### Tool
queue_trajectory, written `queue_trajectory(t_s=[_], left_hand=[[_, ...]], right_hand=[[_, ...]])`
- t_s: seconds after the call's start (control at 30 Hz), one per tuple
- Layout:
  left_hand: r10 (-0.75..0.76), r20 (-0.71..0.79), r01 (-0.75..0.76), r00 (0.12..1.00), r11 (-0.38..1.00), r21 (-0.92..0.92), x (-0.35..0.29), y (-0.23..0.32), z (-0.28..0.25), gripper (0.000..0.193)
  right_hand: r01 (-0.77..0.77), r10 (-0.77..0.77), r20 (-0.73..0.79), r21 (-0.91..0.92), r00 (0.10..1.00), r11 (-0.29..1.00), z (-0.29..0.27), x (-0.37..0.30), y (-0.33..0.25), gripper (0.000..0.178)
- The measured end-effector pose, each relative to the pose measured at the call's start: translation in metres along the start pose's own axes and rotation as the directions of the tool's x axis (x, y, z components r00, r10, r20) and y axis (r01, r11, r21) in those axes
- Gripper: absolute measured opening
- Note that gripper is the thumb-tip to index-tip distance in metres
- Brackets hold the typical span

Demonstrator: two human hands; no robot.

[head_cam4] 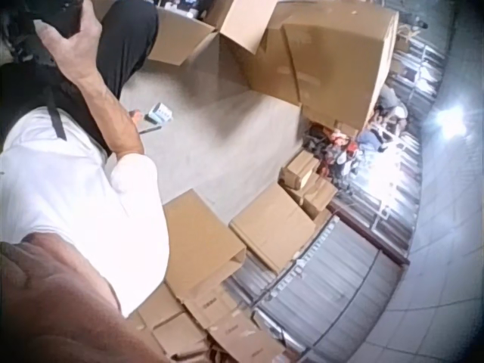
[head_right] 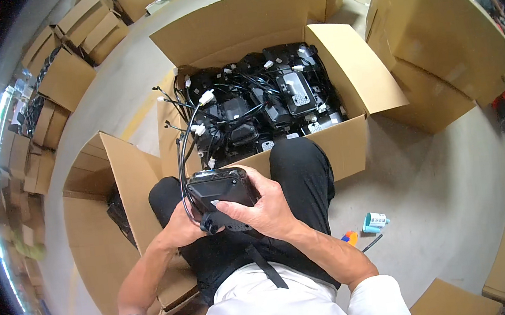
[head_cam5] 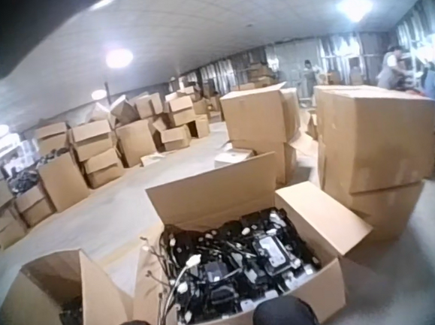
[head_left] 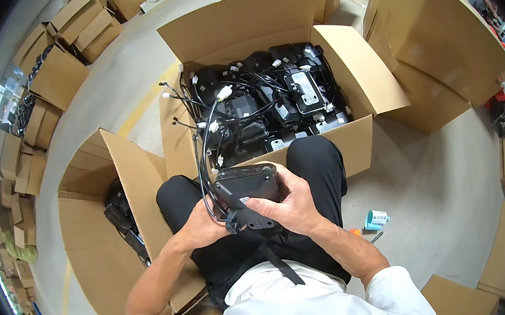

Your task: The person sits on the floor between two large cardboard boxes filled with black electronic devices. They repeatedly pick up a device from the right box, inspect it by turning it over in their hands, and place it into the left box. The process is continuous and repetitive throughout the clip.

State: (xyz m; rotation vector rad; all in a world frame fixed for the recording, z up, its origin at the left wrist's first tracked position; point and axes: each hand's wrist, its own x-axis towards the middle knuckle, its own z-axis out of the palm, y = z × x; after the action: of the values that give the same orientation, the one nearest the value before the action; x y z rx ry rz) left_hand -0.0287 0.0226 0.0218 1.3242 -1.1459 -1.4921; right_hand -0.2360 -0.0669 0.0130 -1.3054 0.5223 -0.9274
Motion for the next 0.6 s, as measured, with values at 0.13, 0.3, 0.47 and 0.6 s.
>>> queue_trajectory(t_s=[0.13, 0.3, 0.47, 0.6], left_hand=[[0.065, -0.011, -0.064, 0.998, 0.993, 0.1, 0.003, 0.003, 0.003, 0.061], [0.007, -0.101, 0.011, 0.995, 0.985, 0.171, 0.007, 0.014, 0.01, 0.054], [0.096, -0.339, 0.056, 0.936, 0.909, 0.414, 0.001, 0.015, -0.006, 0.019], [0.5, -0.518, -0.194, 0.694, 0.823, 0.535, -0.01, 0.039, -0.005, 0.032]], right_hand=[[0.037, -0.038, -0.035, -0.053, 0.999, 0.998, -0.001, -0.001, 0.002, 0.056], [0.084, -0.096, -0.097, -0.124, 0.991, 0.989, -0.002, -0.001, 0.009, 0.059], [0.085, -0.095, -0.077, -0.126, 0.992, 0.988, -0.006, -0.001, 0.013, 0.062], [-0.074, 0.064, 0.057, 0.202, 0.996, 0.977, -0.018, -0.004, 0.016, 0.063]])
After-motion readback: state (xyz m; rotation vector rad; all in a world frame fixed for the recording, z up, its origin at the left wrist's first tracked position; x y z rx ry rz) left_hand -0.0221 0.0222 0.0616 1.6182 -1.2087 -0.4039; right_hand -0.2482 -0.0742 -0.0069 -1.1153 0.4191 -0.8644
